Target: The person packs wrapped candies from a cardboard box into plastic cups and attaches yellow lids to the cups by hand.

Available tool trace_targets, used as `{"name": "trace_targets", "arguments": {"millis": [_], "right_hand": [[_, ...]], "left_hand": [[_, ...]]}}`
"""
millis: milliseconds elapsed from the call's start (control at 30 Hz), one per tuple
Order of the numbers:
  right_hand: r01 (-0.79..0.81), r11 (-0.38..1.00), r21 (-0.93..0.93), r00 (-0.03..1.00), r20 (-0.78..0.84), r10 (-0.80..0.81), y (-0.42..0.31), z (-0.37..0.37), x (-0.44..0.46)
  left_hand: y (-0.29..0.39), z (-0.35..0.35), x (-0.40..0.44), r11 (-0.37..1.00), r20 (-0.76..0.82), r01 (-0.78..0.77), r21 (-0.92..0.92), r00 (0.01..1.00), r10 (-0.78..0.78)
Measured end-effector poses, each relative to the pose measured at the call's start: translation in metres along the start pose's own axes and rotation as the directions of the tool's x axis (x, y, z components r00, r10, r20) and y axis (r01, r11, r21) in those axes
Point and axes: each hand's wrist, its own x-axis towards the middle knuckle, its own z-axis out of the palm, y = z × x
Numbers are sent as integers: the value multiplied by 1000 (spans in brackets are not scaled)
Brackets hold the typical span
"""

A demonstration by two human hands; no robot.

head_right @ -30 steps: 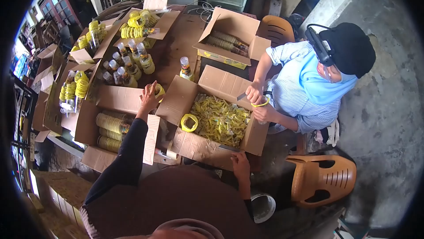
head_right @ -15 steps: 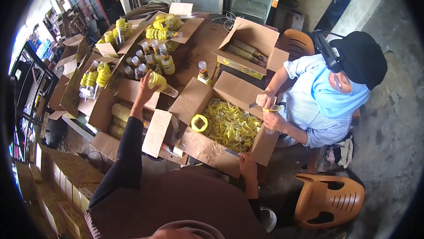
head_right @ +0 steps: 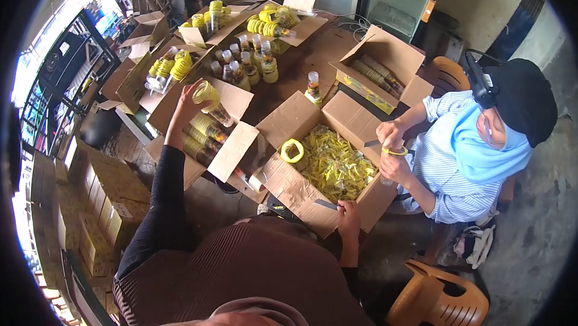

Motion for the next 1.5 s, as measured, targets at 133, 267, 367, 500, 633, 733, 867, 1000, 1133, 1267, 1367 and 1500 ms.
{"name": "trace_targets", "arguments": {"millis": [133, 267, 367, 500, 633, 733, 867, 1000, 1133, 1267, 1367, 1500], "right_hand": [[-11, 999, -32, 999, 36, 12, -8, -8, 5], [7, 999, -35, 1000, 27, -6, -6, -12, 5], [-12, 999, -32, 1000, 20, 13, -5, -17, 1], [-17, 998, -53, 1000, -15, 16, -11, -20, -9], [-101, 989, -111, 994, -50, 96, -24, -19, -20], [-126, 990, -57, 989, -82, 121, -23, -12, -25], [-144, 989, -30, 981, -133, 139, -29, -5, -29], [-189, 979, -76, 973, -146, 176, -36, 2, -31], [-182, 980, -78, 969, -183, 165, -49, 5, -31], [-223, 972, -69, 963, -172, 208, -50, 10, -32], [-239, 966, -103, 962, -159, 221, -56, 11, -31], [-207, 973, -107, 968, -168, 188, -57, 17, -29]], "left_hand": [[-6, 10, -13, 998, 28, 43, 37, 999, -44], [-21, 36, -17, 995, 56, 26, 97, 998, -32], [-35, 59, -17, 992, 85, -33, 121, 996, 23], [-42, 83, -11, 977, 141, -39, 208, 990, 9], [-40, 97, -1, 986, 261, 5, 167, 964, -49], [-39, 104, 8, 987, 313, -25, 158, 949, -26], [-45, 118, 17, 990, 363, -75, 122, 931, 26], [-46, 120, 24, 993, 363, -86, 75, 930, 54], [-38, 114, 30, 996, 345, -85, 15, 935, 75], [-32, 107, 25, 991, 308, -131, -32, 942, 135], [-28, 101, 18, 991, 330, -129, -45, 934, 137], [-30, 98, 15, 991, 402, -124, -51, 906, 134]]}}
